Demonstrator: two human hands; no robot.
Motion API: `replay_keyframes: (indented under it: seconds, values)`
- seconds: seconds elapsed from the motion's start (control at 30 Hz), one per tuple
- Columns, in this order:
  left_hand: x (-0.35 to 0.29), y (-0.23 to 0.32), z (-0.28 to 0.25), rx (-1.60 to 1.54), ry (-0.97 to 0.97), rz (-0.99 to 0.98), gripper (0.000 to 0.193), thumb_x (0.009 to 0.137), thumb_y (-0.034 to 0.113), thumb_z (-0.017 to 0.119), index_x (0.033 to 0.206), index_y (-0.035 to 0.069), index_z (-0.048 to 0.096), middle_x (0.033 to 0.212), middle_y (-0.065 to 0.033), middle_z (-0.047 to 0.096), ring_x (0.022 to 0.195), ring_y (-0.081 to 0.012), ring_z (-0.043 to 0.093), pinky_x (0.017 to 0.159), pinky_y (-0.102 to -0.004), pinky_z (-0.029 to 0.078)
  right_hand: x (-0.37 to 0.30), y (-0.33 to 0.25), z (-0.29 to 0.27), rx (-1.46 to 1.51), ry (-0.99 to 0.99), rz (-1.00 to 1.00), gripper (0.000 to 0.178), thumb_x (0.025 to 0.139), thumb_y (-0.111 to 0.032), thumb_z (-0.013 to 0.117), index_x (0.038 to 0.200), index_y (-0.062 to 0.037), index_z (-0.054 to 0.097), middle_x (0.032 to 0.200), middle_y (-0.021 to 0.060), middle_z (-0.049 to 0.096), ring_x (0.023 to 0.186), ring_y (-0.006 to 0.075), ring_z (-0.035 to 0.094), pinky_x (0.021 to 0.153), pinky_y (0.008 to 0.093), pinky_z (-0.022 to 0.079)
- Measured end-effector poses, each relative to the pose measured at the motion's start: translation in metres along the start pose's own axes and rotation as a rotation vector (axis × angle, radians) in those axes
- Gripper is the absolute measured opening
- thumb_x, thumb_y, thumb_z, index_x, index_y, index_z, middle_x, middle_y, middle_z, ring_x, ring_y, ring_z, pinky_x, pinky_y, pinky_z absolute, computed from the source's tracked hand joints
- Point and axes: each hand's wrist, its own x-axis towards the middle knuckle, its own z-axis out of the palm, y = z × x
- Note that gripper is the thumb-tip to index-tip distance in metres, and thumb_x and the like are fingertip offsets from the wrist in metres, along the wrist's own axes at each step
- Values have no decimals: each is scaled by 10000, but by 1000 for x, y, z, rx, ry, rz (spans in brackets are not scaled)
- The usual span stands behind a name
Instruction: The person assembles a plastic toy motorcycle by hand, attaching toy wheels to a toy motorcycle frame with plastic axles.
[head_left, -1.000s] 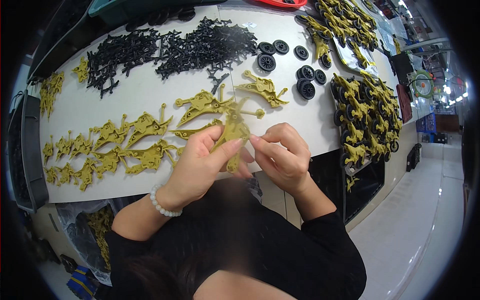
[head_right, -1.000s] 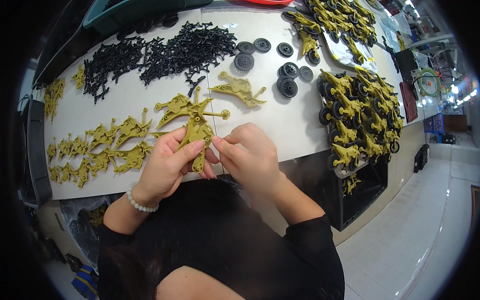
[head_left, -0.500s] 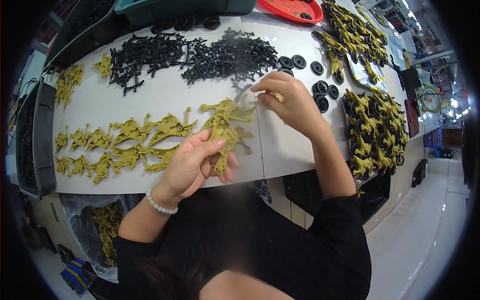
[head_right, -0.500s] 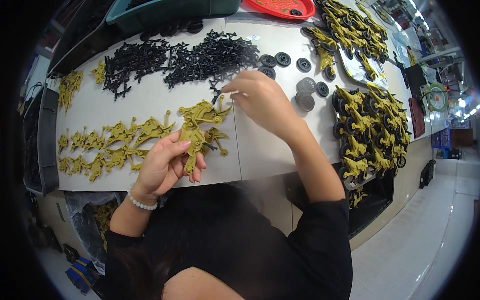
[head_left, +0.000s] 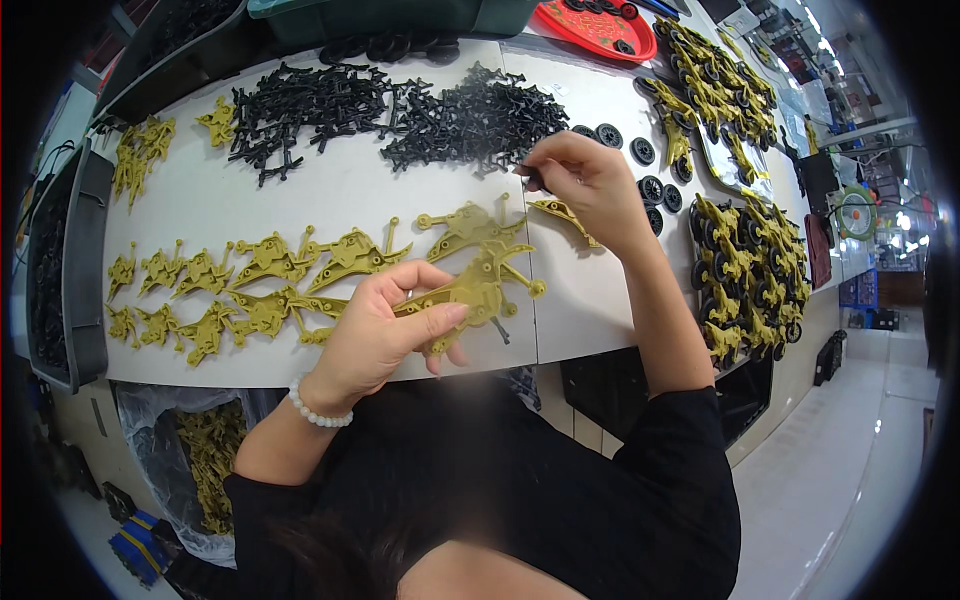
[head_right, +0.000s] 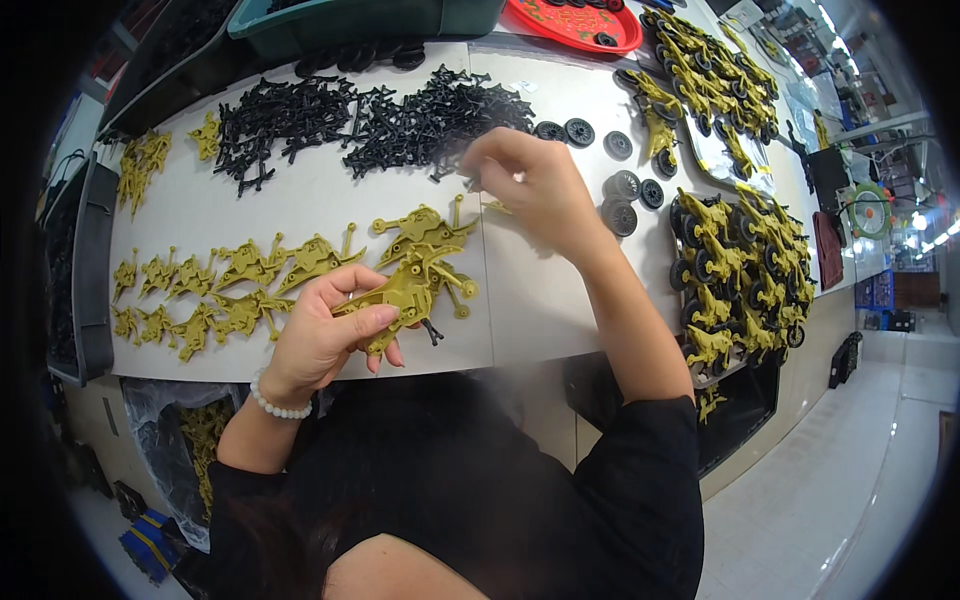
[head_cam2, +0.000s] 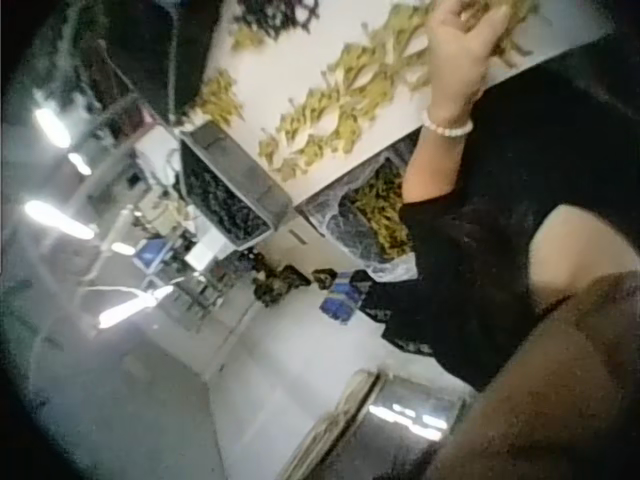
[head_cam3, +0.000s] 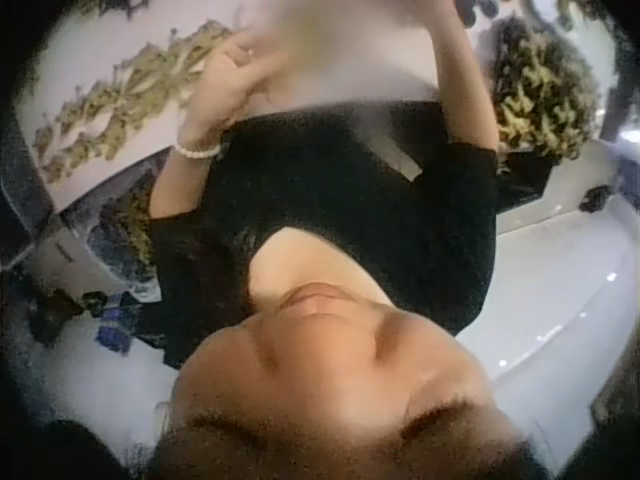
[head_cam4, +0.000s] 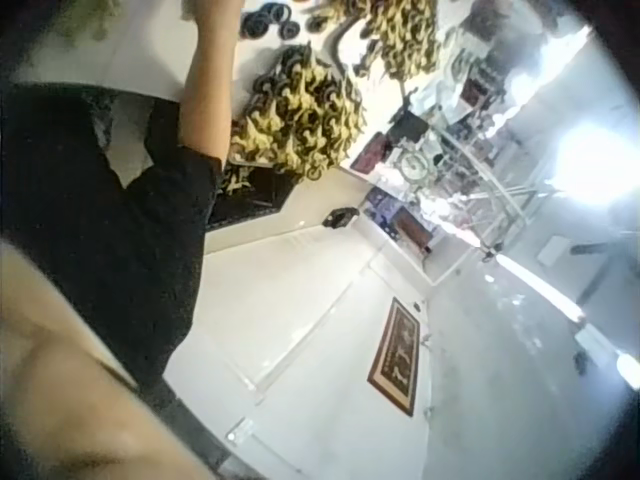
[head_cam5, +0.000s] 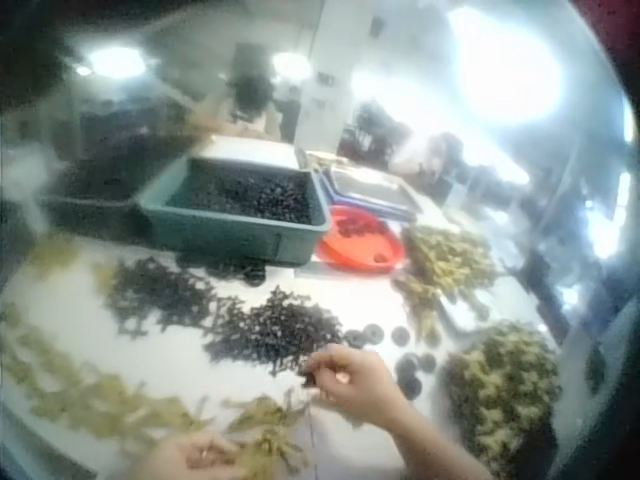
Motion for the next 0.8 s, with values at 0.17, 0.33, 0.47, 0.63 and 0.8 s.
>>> replay_keyframes:
  seconds: [0.17,0.33,0.47,0.63,0.8]
  values:
    - [6,-1,4,32,0,-42,241,841,43,647,1041,-63,562,830,-99,645,567,-145,630,433,-200,460,-24,2,-8,401,-14,220,159,873,25,520,981,53,634,902,72,656,830,118,626,771,235,509]
    - [4,0,-3,33,97,-6,257,829,34,657,1053,-64,577,807,-99,641,540,-140,619,417,-195,449,-42,-2,-13,-78,58,48,139,814,14,609,947,23,649,886,60,652,795,119,605,713,241,483]
    - [2,2,-10,-72,267,100,252,836,18,638,1070,-57,582,781,-88,638,495,-131,590,375,-195,404,-65,-6,-6,-314,-43,6,164,740,-22,688,901,-12,659,877,73,631,743,165,587,652,276,468]
    - [4,-5,-6,-81,216,86,217,835,15,640,1037,-49,594,788,-87,639,538,-118,598,412,-196,419,-76,-2,11,-533,-70,-136,163,730,-47,702,880,-27,643,811,81,589,726,244,569,651,319,475]
    - [5,-10,4,-135,135,108,150,842,14,633,982,-33,606,811,-80,644,679,-101,617,556,-215,483,-79,-1,10,-580,-8,-231,121,778,-17,647,898,-17,629,801,93,569,731,229,558,645,314,460]
